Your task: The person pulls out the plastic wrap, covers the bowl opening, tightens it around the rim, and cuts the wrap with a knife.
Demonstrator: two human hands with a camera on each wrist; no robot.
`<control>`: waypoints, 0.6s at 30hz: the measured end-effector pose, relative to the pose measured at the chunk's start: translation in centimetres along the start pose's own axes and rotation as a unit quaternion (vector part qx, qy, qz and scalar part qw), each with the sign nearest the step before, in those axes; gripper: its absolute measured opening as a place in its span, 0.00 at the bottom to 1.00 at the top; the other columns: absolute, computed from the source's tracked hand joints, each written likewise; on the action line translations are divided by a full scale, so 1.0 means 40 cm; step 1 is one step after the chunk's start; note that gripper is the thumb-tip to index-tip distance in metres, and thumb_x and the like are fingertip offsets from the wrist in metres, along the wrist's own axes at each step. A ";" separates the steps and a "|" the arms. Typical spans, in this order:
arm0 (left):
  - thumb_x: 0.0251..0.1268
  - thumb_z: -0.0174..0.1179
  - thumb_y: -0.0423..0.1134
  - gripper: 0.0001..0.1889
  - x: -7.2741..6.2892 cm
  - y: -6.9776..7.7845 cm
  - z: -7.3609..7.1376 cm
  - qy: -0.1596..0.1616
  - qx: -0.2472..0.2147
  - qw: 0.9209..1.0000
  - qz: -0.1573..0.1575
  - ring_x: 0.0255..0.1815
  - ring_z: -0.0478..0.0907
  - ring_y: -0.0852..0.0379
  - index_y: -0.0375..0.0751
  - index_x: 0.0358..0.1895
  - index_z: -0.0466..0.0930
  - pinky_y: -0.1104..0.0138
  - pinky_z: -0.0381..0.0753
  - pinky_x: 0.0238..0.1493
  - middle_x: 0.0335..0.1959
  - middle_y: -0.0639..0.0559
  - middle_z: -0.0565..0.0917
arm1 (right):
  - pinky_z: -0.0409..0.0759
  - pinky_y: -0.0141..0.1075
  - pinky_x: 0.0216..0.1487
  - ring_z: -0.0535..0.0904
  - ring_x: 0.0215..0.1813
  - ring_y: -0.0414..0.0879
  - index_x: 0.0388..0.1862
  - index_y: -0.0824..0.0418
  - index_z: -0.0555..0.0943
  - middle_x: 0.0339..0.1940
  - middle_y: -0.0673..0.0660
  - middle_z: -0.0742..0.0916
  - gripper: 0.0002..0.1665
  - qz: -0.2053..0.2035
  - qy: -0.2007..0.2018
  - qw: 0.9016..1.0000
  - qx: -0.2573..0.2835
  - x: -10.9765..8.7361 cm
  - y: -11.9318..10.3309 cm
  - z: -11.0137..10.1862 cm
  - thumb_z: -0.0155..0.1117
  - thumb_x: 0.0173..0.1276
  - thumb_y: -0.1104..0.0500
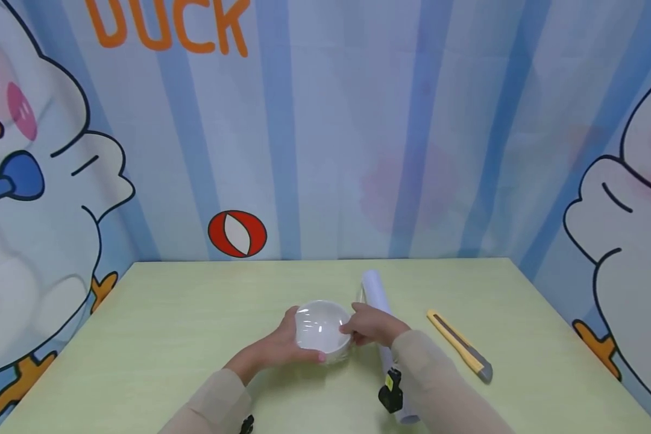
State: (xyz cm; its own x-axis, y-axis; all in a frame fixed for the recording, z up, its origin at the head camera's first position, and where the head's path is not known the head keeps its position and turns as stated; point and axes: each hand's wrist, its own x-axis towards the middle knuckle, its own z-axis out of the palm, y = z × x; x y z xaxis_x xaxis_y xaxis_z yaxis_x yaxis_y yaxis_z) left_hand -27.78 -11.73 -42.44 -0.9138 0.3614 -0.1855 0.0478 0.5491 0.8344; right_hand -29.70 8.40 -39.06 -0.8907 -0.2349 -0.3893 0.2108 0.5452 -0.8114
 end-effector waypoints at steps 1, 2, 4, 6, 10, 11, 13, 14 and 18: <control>0.40 0.71 0.57 0.60 0.000 -0.001 -0.001 0.001 0.001 1.000 -0.001 0.60 0.61 0.47 0.41 0.70 0.37 0.47 0.67 0.59 0.63 0.44 0.59 | 0.77 0.44 0.51 0.75 0.37 0.46 0.71 0.73 0.46 0.35 0.59 0.77 0.46 0.000 -0.006 1.000 0.002 0.001 0.001 -0.003 0.59 0.62 0.62; 0.40 0.71 0.57 0.60 -0.002 -0.001 -0.001 0.002 0.001 1.000 0.000 0.60 0.61 0.47 0.41 0.70 0.37 0.47 0.67 0.59 0.63 0.44 0.59 | 0.76 0.45 0.53 0.75 0.39 0.47 0.71 0.73 0.45 0.36 0.59 0.77 0.46 0.000 -0.012 1.000 0.002 0.004 0.002 -0.005 0.59 0.62 0.62; 0.39 0.71 0.57 0.60 0.000 -0.002 -0.001 0.003 0.000 1.000 0.003 0.60 0.61 0.47 0.40 0.70 0.37 0.48 0.67 0.59 0.62 0.44 0.59 | 0.74 0.47 0.55 0.73 0.42 0.47 0.71 0.73 0.45 0.37 0.59 0.77 0.47 0.002 -0.020 1.000 0.006 0.006 0.006 -0.010 0.59 0.62 0.61; 0.39 0.71 0.58 0.60 0.002 -0.001 0.000 0.002 0.004 1.000 0.005 0.60 0.62 0.47 0.40 0.69 0.37 0.49 0.68 0.59 0.62 0.43 0.60 | 0.73 0.48 0.56 0.73 0.45 0.48 0.71 0.73 0.44 0.41 0.59 0.77 0.47 0.006 -0.024 1.000 0.016 0.009 0.009 -0.015 0.59 0.62 0.62; 0.40 0.71 0.57 0.59 0.003 -0.001 0.000 0.002 0.006 1.000 0.007 0.59 0.62 0.48 0.40 0.69 0.38 0.50 0.68 0.58 0.61 0.44 0.61 | 0.75 0.48 0.54 0.73 0.45 0.48 0.70 0.72 0.49 0.43 0.60 0.77 0.43 0.011 -0.032 0.999 0.042 0.011 0.011 -0.015 0.58 0.62 0.63; 0.40 0.71 0.56 0.59 0.002 0.000 -0.001 0.001 0.005 1.000 0.007 0.59 0.62 0.48 0.40 0.69 0.38 0.50 0.68 0.58 0.61 0.44 0.61 | 0.76 0.47 0.53 0.73 0.44 0.48 0.68 0.72 0.54 0.41 0.59 0.77 0.39 0.012 -0.033 0.998 0.051 0.012 0.011 -0.013 0.58 0.62 0.64; 0.40 0.71 0.56 0.59 0.001 0.001 -0.002 -0.001 0.004 1.000 0.004 0.59 0.62 0.48 0.40 0.69 0.39 0.49 0.68 0.58 0.61 0.45 0.61 | 0.78 0.44 0.49 0.72 0.40 0.47 0.58 0.71 0.64 0.36 0.57 0.75 0.26 0.010 -0.039 0.997 0.063 0.013 0.011 -0.009 0.56 0.62 0.66; 0.40 0.71 0.56 0.59 0.000 0.002 -0.002 -0.003 0.004 1.000 0.002 0.59 0.62 0.48 0.40 0.69 0.39 0.49 0.68 0.58 0.61 0.45 0.61 | 0.79 0.43 0.46 0.72 0.39 0.46 0.52 0.70 0.66 0.33 0.56 0.74 0.19 0.008 -0.041 0.997 0.066 0.014 0.011 -0.007 0.56 0.62 0.66; 0.40 0.71 0.57 0.58 0.002 0.004 -0.002 -0.004 0.005 1.000 -0.005 0.59 0.62 0.49 0.42 0.69 0.39 0.49 0.68 0.59 0.61 0.46 0.61 | 0.79 0.42 0.44 0.70 0.37 0.46 0.41 0.67 0.69 0.31 0.54 0.73 0.09 0.004 -0.037 0.997 0.068 0.021 0.012 -0.003 0.55 0.62 0.67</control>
State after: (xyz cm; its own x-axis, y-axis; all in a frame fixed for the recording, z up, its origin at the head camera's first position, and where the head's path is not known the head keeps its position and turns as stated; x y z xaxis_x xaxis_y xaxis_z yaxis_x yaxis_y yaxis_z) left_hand -27.87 -11.68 -42.29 -0.9108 0.3623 -0.1980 0.0425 0.5594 0.8278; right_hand -30.37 8.56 -39.72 -0.8575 -0.2931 -0.4228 0.2744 0.4346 -0.8578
